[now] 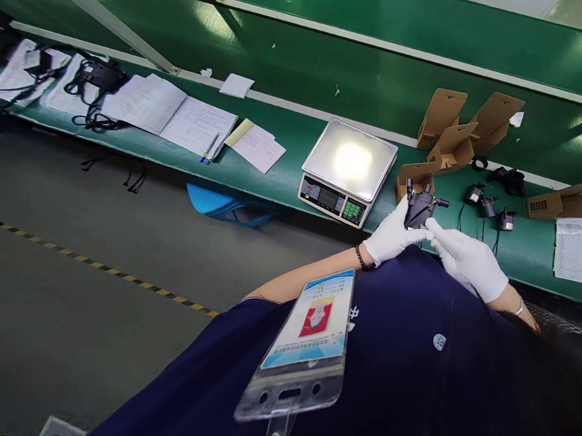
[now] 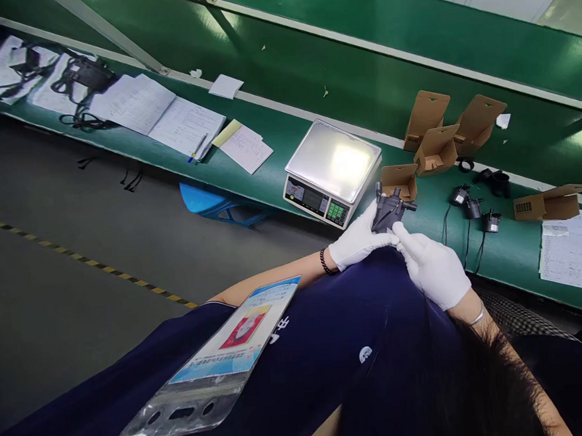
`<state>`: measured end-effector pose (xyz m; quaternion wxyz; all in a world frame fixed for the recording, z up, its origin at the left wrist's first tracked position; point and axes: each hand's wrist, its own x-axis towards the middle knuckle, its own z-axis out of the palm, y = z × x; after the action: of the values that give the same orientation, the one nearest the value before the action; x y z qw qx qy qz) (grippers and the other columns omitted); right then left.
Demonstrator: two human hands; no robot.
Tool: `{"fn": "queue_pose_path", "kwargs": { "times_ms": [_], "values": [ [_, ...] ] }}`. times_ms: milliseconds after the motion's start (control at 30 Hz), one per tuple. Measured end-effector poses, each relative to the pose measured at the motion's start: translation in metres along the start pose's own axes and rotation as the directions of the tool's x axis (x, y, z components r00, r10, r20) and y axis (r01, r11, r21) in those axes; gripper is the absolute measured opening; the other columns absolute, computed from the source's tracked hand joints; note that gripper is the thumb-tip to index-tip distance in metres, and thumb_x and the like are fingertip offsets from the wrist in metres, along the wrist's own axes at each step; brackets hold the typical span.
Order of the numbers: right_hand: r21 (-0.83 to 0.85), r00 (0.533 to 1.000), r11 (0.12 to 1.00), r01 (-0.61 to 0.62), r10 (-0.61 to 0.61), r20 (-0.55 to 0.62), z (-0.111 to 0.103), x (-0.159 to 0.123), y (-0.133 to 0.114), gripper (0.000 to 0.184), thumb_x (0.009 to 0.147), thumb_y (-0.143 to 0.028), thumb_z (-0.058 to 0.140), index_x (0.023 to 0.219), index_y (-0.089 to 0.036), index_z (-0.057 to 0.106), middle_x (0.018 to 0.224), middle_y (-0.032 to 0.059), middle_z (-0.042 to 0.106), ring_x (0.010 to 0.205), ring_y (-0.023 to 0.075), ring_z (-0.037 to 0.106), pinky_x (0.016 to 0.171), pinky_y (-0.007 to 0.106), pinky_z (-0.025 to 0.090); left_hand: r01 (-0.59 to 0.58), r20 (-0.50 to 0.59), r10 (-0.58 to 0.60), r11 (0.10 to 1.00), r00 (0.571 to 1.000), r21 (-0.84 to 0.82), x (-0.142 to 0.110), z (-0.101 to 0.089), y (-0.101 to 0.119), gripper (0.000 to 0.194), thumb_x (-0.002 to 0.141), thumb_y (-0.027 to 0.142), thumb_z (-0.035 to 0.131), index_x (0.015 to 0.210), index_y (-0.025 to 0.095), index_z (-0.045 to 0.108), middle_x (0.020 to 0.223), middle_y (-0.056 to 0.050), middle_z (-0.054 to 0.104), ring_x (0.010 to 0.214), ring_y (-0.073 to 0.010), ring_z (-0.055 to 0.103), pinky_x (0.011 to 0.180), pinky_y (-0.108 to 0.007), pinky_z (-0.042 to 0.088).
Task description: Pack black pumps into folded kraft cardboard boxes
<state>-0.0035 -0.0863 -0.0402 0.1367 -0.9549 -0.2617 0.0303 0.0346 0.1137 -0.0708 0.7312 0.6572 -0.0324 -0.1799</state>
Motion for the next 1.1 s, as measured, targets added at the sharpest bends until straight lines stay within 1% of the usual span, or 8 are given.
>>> {"fn": "queue_pose_path", "kwargs": {
  "times_ms": [100,267,367,633,833,967,1033,1100],
  "values": [
    [-0.030,1.000,1.000,-0.001,0.001,-0.017,-0.001,0.000,-0.002,0.044,0.103,-0.026,0.039,0.144,-0.023,0.053,0.110,0.0053,0.073,0.083,0.0212,0.070,0.064,0.031,0.050,-0.014,0.059,0.013,1.000,0.998,0.021,0.001,0.000,0.000,0.096,0.074,0.041,0.081,0.154,0.014,0.036,0.146,-0.016,0.055,0.134,-0.0321,0.052,0.116,-0.046,0.038],
    [-0.024,1.000,1.000,0.013,-0.013,-0.026,-0.005,-0.001,-0.003,0.043,0.103,-0.027,0.039,0.145,-0.023,0.052,0.107,0.0051,0.074,0.081,0.0210,0.070,0.061,0.031,0.050,-0.001,0.078,0.000,1.000,0.997,0.016,0.000,-0.001,0.002,0.091,0.074,0.040,0.082,0.151,0.015,0.041,0.141,-0.015,0.059,0.131,-0.0320,0.054,0.115,-0.046,0.040],
    [-0.006,1.000,1.000,0.023,-0.023,-0.007,-0.005,-0.002,0.000,0.046,0.103,-0.028,0.041,0.148,-0.026,0.048,0.103,0.0034,0.074,0.079,0.0204,0.070,0.060,0.030,0.050,0.011,0.094,-0.012,1.000,0.996,0.013,-0.002,-0.001,0.005,0.093,0.074,0.039,0.083,0.152,0.014,0.039,0.140,-0.016,0.059,0.132,-0.0325,0.054,0.115,-0.046,0.040],
    [-0.026,0.999,0.999,0.033,-0.033,-0.009,-0.002,-0.005,0.000,0.050,0.101,-0.026,0.042,0.150,-0.029,0.044,0.102,0.0025,0.073,0.077,0.0193,0.069,0.058,0.030,0.050,0.012,0.076,-0.011,1.000,0.997,-0.019,-0.007,-0.001,0.005,0.093,0.073,0.037,0.083,0.153,0.015,0.040,0.136,-0.015,0.062,0.129,-0.0318,0.056,0.114,-0.046,0.040],
    [0.034,0.999,0.999,0.002,-0.003,0.036,-0.006,-0.005,-0.002,0.046,0.102,-0.027,0.043,0.148,-0.027,0.049,0.102,0.0047,0.074,0.080,0.0198,0.070,0.063,0.029,0.051,0.028,0.078,-0.027,1.000,0.997,-0.013,-0.007,-0.001,0.004,0.096,0.072,0.039,0.084,0.154,0.016,0.038,0.137,-0.015,0.061,0.128,-0.0308,0.057,0.113,-0.045,0.041],
    [0.009,0.998,1.000,-0.027,0.026,0.064,-0.007,-0.004,-0.005,0.045,0.101,-0.029,0.043,0.145,-0.028,0.052,0.102,0.0052,0.074,0.079,0.0205,0.070,0.061,0.029,0.050,0.028,0.080,-0.026,0.999,0.996,-0.020,-0.008,-0.001,0.003,0.095,0.072,0.040,0.084,0.152,0.015,0.040,0.137,-0.016,0.061,0.127,-0.0314,0.057,0.112,-0.045,0.042],
    [0.000,0.997,0.998,-0.068,0.068,0.042,-0.007,-0.002,-0.008,0.044,0.101,-0.030,0.043,0.144,-0.029,0.053,0.108,0.0055,0.074,0.081,0.0209,0.070,0.062,0.029,0.050,0.027,0.078,-0.025,1.000,0.997,-0.016,-0.009,-0.001,0.004,0.092,0.073,0.041,0.084,0.151,0.015,0.042,0.137,-0.015,0.061,0.126,-0.0312,0.058,0.112,-0.045,0.043],
    [0.064,0.991,0.990,-0.129,0.131,-0.035,-0.005,-0.001,-0.011,0.044,0.102,-0.033,0.040,0.144,-0.028,0.052,0.115,0.0070,0.073,0.089,0.0218,0.071,0.070,0.031,0.053,0.023,0.077,-0.022,1.000,0.997,-0.012,-0.010,-0.001,0.005,0.089,0.074,0.041,0.083,0.150,0.017,0.044,0.137,-0.014,0.062,0.126,-0.0307,0.058,0.111,-0.046,0.044]
  ]
}}
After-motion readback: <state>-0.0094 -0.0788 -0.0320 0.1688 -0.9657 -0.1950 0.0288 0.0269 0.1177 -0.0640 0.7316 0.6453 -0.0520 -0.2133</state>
